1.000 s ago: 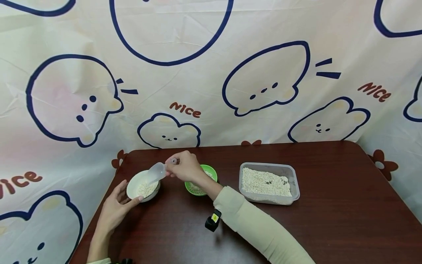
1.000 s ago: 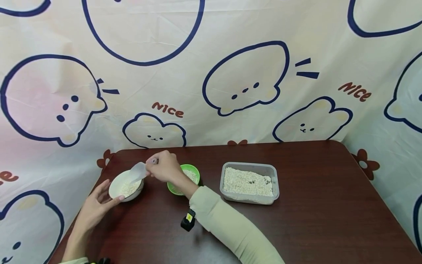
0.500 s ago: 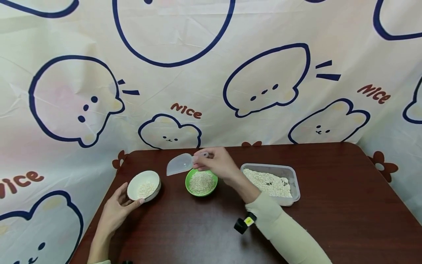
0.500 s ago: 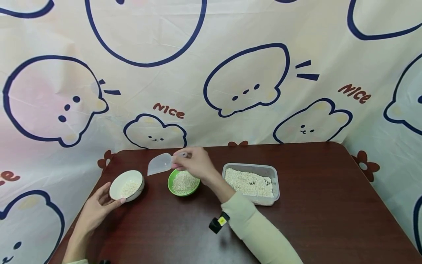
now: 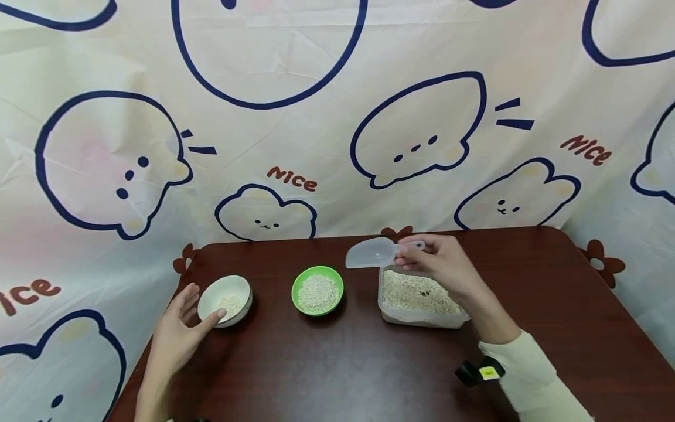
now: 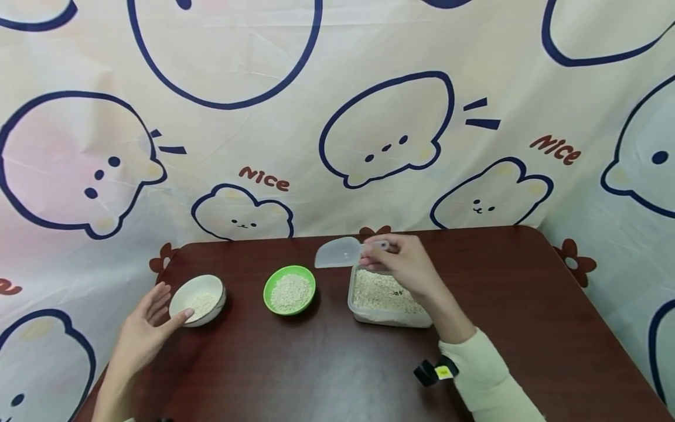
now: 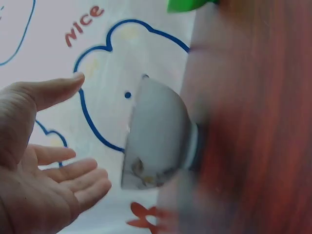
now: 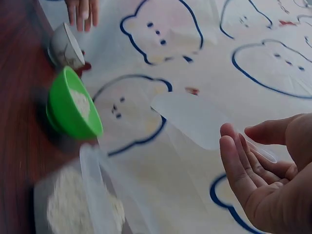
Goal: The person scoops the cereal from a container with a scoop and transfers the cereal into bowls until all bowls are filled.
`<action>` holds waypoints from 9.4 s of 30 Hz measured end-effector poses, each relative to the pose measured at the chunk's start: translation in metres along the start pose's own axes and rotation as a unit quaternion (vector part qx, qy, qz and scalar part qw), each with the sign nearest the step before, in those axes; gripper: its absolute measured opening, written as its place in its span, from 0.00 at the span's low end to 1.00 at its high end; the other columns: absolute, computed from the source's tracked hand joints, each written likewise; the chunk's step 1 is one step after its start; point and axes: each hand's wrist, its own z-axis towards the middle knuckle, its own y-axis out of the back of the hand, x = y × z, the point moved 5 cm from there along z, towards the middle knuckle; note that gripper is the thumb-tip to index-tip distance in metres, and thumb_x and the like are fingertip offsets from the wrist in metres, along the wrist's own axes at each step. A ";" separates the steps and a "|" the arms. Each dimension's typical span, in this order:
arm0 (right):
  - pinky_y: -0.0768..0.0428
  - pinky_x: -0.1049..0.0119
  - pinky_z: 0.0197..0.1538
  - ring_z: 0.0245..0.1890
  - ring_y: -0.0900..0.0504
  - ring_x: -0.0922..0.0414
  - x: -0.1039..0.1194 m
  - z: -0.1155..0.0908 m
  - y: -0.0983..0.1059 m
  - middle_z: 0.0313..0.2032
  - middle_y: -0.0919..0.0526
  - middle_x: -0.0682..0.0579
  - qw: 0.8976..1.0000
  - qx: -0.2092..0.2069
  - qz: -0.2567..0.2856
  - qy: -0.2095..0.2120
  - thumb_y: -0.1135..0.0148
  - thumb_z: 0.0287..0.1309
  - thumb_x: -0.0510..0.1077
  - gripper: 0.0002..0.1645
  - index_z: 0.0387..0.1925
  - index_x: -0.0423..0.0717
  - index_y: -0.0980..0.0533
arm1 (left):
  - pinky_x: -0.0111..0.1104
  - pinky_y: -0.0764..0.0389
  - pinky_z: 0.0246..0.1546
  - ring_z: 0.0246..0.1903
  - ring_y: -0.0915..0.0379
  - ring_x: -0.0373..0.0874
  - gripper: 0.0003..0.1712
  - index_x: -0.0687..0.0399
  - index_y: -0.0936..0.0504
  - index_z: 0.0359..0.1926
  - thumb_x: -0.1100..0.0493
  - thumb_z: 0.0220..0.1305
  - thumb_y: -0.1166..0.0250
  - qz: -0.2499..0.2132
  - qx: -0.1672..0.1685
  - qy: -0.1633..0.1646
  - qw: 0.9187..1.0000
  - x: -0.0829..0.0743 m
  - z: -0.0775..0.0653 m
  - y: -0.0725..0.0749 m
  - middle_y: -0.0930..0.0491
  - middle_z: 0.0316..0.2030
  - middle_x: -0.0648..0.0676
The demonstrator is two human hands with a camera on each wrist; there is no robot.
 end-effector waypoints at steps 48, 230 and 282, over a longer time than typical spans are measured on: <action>0.07 0.67 0.46 0.40 0.07 0.61 -0.044 -0.064 0.134 0.42 0.07 0.55 0.985 -0.041 -0.157 -0.061 0.38 0.79 0.47 0.30 0.66 0.25 0.26 | 0.52 0.16 0.66 0.70 0.24 0.60 0.49 0.61 0.32 0.79 0.55 0.62 0.18 -0.136 0.205 -0.249 0.937 -0.174 -0.037 -0.183 0.25 0.72 0.63; 0.08 0.69 0.47 0.38 0.08 0.60 -0.022 0.056 -0.124 0.37 0.09 0.47 0.981 0.126 0.118 -0.089 0.39 0.74 0.31 0.17 0.59 0.23 0.21 | 0.01 0.36 0.52 0.72 0.30 0.71 0.52 0.63 0.40 0.83 0.53 0.68 0.23 -0.066 -0.028 -0.054 0.996 -0.005 -0.018 0.009 0.35 0.78 0.71; 0.07 0.58 0.49 0.34 0.06 0.56 -0.053 0.097 -0.256 0.33 0.07 0.44 0.985 0.120 0.059 -0.107 0.32 0.70 0.35 0.07 0.44 0.38 0.12 | 0.19 0.17 0.59 0.79 0.38 0.66 0.63 0.66 0.54 0.86 0.55 0.66 0.21 -0.080 0.075 0.037 0.993 0.047 0.014 -0.016 0.45 0.82 0.74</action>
